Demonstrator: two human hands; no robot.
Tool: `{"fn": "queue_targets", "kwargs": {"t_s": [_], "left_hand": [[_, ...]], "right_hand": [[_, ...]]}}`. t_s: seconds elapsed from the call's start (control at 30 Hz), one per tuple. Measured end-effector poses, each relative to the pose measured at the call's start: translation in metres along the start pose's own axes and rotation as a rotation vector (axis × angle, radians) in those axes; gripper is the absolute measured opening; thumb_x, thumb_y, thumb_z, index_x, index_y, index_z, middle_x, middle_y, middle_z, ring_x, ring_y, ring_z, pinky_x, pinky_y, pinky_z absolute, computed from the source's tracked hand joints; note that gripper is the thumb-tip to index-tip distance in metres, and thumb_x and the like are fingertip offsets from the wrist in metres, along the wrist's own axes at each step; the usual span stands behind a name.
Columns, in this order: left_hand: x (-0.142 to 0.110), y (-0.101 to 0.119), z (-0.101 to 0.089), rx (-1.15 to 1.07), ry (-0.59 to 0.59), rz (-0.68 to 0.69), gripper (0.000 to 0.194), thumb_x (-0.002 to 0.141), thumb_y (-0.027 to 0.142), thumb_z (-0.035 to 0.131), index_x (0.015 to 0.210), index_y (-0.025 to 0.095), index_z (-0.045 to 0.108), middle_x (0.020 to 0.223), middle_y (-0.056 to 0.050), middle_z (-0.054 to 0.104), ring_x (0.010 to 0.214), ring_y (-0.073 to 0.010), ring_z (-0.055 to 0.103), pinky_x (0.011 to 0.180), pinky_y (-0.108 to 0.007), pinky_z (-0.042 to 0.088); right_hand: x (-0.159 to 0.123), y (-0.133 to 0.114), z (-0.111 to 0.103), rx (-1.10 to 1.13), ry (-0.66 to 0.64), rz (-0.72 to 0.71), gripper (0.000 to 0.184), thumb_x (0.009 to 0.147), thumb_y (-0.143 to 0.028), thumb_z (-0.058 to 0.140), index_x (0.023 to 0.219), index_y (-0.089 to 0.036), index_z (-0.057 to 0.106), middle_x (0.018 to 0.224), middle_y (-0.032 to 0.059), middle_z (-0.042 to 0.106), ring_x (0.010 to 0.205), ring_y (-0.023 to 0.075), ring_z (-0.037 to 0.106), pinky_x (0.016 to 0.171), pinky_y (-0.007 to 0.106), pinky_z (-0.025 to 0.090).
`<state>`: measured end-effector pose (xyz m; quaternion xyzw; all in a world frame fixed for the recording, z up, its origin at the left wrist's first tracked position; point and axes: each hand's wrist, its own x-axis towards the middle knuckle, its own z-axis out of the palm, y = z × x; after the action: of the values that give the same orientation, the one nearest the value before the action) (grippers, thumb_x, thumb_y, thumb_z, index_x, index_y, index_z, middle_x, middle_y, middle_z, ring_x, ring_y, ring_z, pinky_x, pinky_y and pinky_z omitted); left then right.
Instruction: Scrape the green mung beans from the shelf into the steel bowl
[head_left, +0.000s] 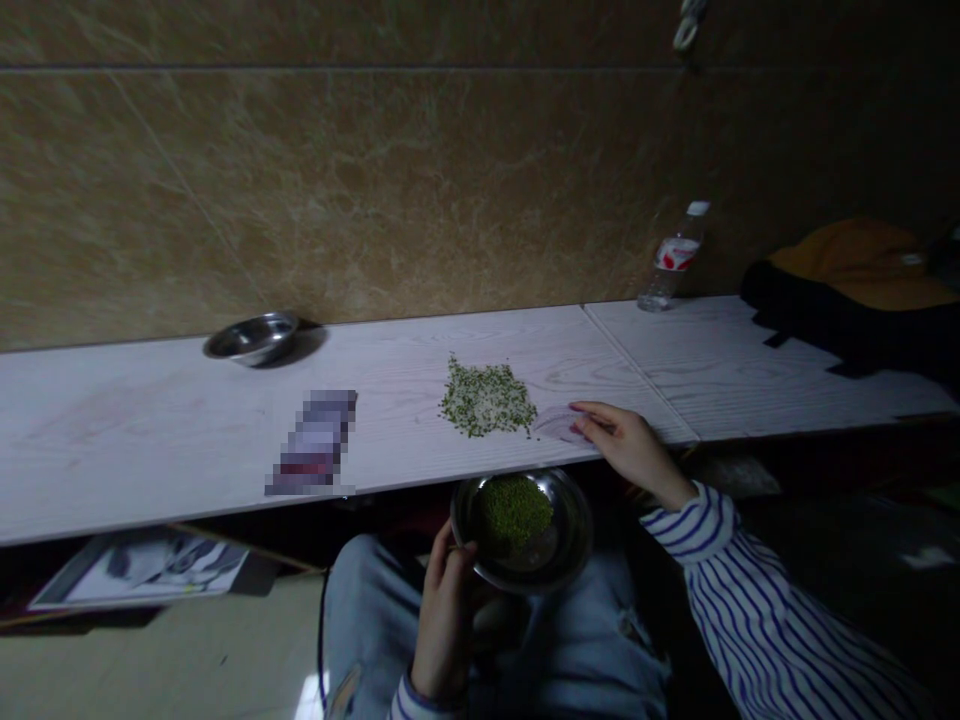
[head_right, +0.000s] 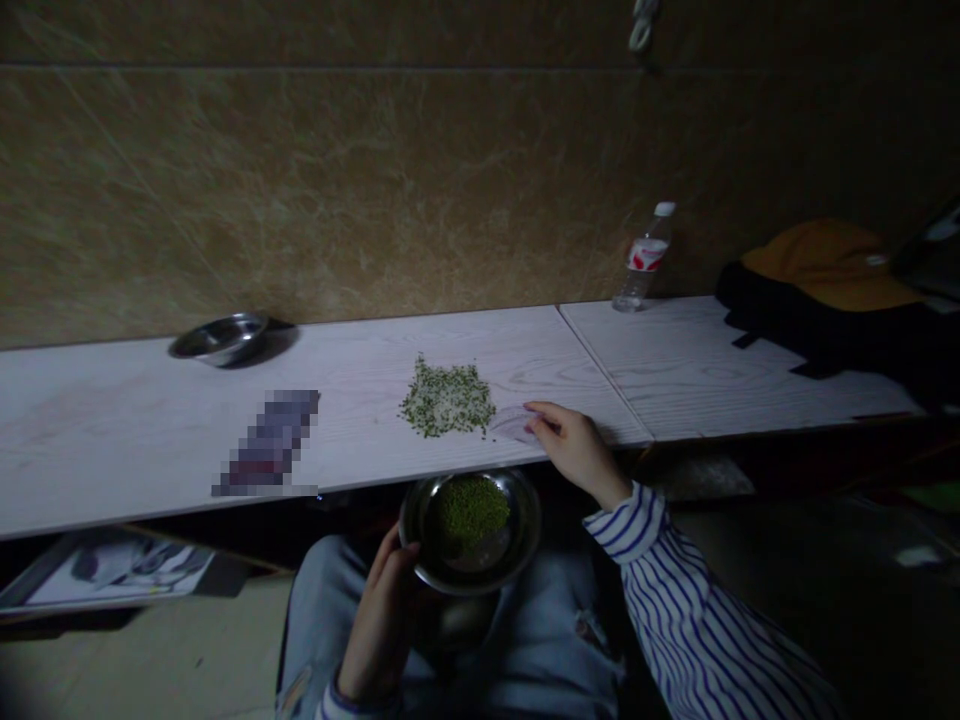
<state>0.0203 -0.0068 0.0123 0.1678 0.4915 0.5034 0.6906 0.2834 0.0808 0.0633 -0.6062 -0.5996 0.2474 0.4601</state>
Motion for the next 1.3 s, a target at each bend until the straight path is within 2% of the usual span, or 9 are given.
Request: {"fn": "queue_targets", "kwargs": {"t_s": [0.43, 0.63, 0.8, 1.13, 1.3], "left_hand": [[0.001, 0.0, -0.001, 0.03, 0.018, 0.015, 0.059, 0.074, 0.033, 0.071, 0.131, 0.023, 0.059, 0.136, -0.012, 0.061, 0.113, -0.0304, 0.063, 0.081, -0.037, 0.056], [0.002, -0.003, -0.002, 0.007, -0.002, 0.015, 0.056, 0.076, 0.032, 0.069, 0.13, 0.022, 0.058, 0.135, -0.012, 0.061, 0.117, -0.0302, 0.061, 0.081, -0.035, 0.056], [0.004, -0.003, -0.003, 0.007, 0.0, 0.02, 0.059, 0.074, 0.033, 0.071, 0.13, 0.022, 0.059, 0.131, -0.012, 0.063, 0.109, -0.0298, 0.065, 0.08, -0.037, 0.056], [0.002, -0.003, -0.001, 0.027, 0.002, 0.023, 0.059, 0.075, 0.032, 0.069, 0.132, 0.022, 0.057, 0.138, -0.012, 0.06, 0.122, -0.0316, 0.057, 0.081, -0.036, 0.056], [0.001, -0.002, 0.002, 0.018, 0.01, 0.01, 0.059, 0.075, 0.033, 0.068, 0.131, 0.022, 0.057, 0.131, -0.012, 0.063, 0.111, -0.0286, 0.063, 0.078, -0.034, 0.056]], "right_hand": [[0.001, 0.0, 0.004, -0.062, 0.022, 0.007, 0.032, 0.085, -0.031, 0.058, 0.11, -0.019, 0.074, 0.093, 0.009, 0.078, 0.093, 0.0243, 0.073, 0.09, 0.039, 0.057], [0.004, 0.001, 0.008, -0.019, 0.019, 0.005, 0.032, 0.084, -0.029, 0.06, 0.111, -0.02, 0.074, 0.099, 0.0086, 0.078, 0.089, 0.0228, 0.073, 0.082, 0.037, 0.059], [0.004, -0.001, 0.007, 0.022, -0.036, -0.019, 0.03, 0.083, -0.03, 0.061, 0.108, -0.02, 0.075, 0.097, 0.0075, 0.078, 0.085, 0.0208, 0.074, 0.079, 0.033, 0.06], [0.002, 0.0, 0.007, 0.021, -0.048, 0.007, 0.03, 0.084, -0.029, 0.06, 0.108, -0.02, 0.074, 0.097, 0.0083, 0.078, 0.087, 0.0222, 0.074, 0.081, 0.036, 0.059], [-0.002, -0.008, 0.013, 0.008, -0.091, 0.0, 0.031, 0.085, -0.029, 0.059, 0.111, -0.02, 0.074, 0.096, 0.0081, 0.078, 0.085, 0.0224, 0.074, 0.08, 0.036, 0.06]]}}
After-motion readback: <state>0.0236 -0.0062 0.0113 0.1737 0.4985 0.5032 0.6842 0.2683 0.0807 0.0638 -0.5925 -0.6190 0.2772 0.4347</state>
